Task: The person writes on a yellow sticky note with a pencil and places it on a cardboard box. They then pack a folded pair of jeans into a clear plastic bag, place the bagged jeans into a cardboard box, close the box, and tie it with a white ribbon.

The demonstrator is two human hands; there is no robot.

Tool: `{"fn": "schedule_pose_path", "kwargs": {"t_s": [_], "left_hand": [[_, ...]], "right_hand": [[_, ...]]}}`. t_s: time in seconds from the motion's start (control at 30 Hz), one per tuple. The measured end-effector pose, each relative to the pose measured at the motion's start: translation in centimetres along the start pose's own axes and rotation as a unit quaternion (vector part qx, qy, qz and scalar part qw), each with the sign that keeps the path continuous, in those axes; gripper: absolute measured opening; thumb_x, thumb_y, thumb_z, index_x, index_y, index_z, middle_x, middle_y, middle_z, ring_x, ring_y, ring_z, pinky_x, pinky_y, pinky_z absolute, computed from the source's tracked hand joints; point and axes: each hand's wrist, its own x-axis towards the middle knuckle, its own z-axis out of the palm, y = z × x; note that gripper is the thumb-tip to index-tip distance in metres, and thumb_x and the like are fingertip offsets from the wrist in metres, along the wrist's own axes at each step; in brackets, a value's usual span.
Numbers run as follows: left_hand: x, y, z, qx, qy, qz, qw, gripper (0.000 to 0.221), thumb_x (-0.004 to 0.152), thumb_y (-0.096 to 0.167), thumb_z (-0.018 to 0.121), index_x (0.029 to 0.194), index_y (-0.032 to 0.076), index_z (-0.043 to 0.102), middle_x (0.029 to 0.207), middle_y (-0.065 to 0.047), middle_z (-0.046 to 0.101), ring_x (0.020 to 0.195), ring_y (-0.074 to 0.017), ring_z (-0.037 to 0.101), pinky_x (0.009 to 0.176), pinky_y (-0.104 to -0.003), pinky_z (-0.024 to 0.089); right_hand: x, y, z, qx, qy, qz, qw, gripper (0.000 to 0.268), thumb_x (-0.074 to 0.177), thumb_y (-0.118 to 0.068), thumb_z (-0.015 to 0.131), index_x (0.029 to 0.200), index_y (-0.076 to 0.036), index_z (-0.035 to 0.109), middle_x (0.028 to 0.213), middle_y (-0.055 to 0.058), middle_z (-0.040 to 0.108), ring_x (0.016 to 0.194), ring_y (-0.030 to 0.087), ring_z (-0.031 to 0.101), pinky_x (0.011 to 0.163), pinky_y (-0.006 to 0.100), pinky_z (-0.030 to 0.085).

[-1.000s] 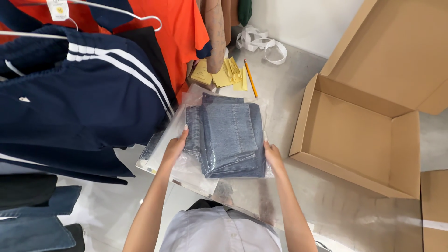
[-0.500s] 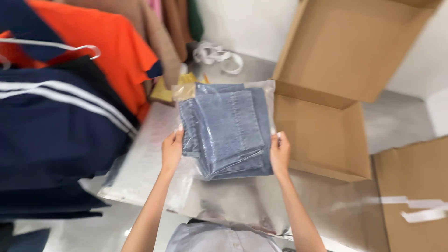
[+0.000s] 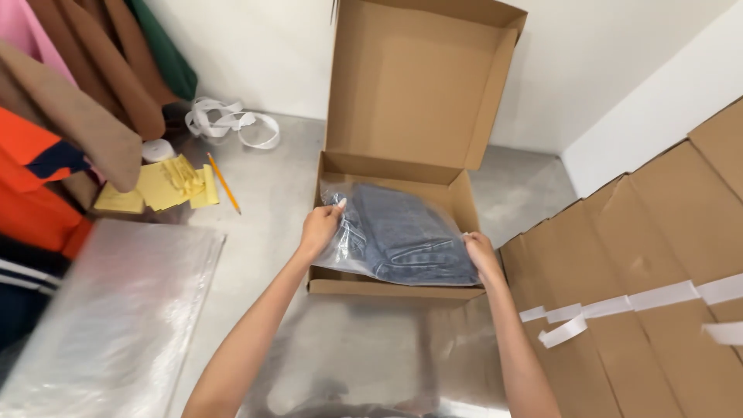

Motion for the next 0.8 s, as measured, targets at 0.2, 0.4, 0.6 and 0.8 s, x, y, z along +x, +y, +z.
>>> {"fn": "schedule_pose_path", "kwargs": {"t_s": [0.2, 0.4, 0.6, 0.8], "left_hand": [[3.2, 0.0, 3.4, 0.107, 0.015, -0.007, 0.994, 0.05, 0.106, 0.042, 0.045, 0.102, 0.003, 0.076, 0.097, -0.025, 0.075, 0.106, -0.0442, 0.07, 0.089, -0.054, 0.056], [7.6, -5.7, 6.9, 0.266, 0.055, 0.029, 0.962, 0.029, 0.098, 0.018, 0.062, 0.116, -0.003, 0.056, 0.125, -0.027, 0.058, 0.102, -0.0477, 0.07, 0.084, -0.053, 0.061], [5.8, 3.3, 2.6, 0.2, 0.242, 0.224, 0.923, 0.027, 0.091, 0.002, 0.068, 0.115, -0.004, 0.061, 0.13, -0.03, 0.04, 0.115, -0.0599, 0.055, 0.091, -0.062, 0.057], [15.8, 3.0, 3.1, 0.064, 0.235, 0.229, 0.942, 0.034, 0.105, 0.018, 0.059, 0.131, -0.002, 0.062, 0.14, -0.032, 0.044, 0.127, -0.0523, 0.052, 0.103, -0.055, 0.05]], "right_hand": [[2.5, -2.0, 1.0, -0.098, 0.013, -0.027, 0.995, 0.028, 0.096, -0.04, 0.062, 0.105, -0.017, 0.075, 0.101, 0.008, 0.077, 0.106, 0.031, 0.07, 0.084, 0.041, 0.053], [-1.1, -3.7, 0.6, -0.159, 0.025, -0.161, 0.974, 0.039, 0.092, 0.001, 0.059, 0.129, -0.009, 0.06, 0.105, 0.018, 0.076, 0.111, 0.038, 0.067, 0.097, 0.051, 0.053], [-5.9, -8.1, -4.0, -0.184, 0.025, -0.191, 0.964, 0.044, 0.094, -0.009, 0.068, 0.138, -0.007, 0.061, 0.135, 0.024, 0.054, 0.124, 0.041, 0.057, 0.102, 0.05, 0.051], [-2.3, -2.5, -3.1, -0.152, -0.054, -0.182, 0.97, 0.058, 0.093, 0.0, 0.058, 0.148, -0.016, 0.051, 0.132, 0.029, 0.062, 0.126, 0.049, 0.057, 0.106, 0.056, 0.046]]}}
